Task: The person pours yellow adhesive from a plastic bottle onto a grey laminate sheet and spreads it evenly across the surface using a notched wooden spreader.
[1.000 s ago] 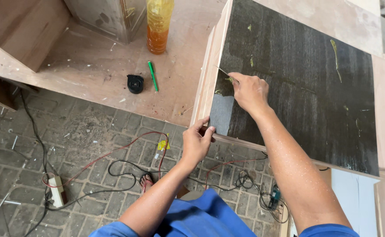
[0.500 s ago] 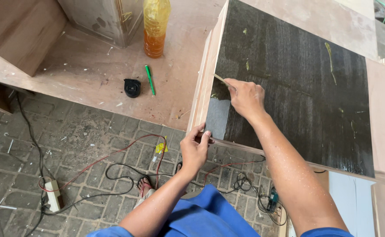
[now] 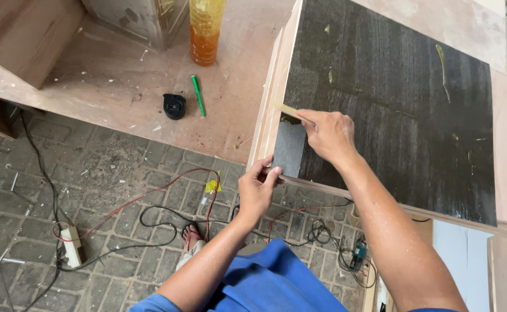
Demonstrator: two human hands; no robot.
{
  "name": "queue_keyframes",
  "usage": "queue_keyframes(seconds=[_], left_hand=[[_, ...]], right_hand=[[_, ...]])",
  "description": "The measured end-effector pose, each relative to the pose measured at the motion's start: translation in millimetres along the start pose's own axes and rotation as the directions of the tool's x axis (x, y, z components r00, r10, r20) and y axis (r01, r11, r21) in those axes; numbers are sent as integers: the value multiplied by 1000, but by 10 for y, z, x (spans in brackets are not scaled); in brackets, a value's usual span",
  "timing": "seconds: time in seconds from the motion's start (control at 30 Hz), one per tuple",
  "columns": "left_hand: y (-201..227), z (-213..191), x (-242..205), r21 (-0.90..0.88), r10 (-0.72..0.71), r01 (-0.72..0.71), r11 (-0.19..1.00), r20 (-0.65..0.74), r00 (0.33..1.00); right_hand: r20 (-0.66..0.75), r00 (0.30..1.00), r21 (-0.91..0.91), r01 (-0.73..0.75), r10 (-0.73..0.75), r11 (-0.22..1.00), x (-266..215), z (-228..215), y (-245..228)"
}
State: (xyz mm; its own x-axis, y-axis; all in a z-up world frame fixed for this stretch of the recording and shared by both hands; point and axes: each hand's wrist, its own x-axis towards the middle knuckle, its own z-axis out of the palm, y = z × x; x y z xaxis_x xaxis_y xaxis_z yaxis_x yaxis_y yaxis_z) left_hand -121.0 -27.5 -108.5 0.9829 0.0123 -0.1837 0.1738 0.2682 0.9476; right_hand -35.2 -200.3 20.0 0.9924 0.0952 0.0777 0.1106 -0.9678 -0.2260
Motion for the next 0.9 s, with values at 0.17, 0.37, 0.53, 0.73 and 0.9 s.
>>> queue_keyframes(seconds=[0.17, 0.37, 0.53, 0.73, 0.9], left_hand=[[-159, -421, 48, 39, -20, 15, 999, 134, 991], [-676, -1103, -9, 194, -155, 147, 970, 28, 988], [-945, -1373, 32, 231, -200, 202, 952, -34, 979], [-111, -949, 36, 329, -37, -39, 943, 221, 975], [575, -548, 67, 495, 80, -338, 801, 470, 879]], right_hand=[[61, 997, 63, 33, -36, 998, -488, 82, -182], [94, 992, -15, 91, -90, 996, -1021, 267, -395], [480, 876, 153, -132, 43, 979, -1337, -270, -1060], [215, 907, 223, -406, 361, 886, -794, -1000, -579], [-60, 957, 62, -279, 283, 958, 441, -1106, 456]])
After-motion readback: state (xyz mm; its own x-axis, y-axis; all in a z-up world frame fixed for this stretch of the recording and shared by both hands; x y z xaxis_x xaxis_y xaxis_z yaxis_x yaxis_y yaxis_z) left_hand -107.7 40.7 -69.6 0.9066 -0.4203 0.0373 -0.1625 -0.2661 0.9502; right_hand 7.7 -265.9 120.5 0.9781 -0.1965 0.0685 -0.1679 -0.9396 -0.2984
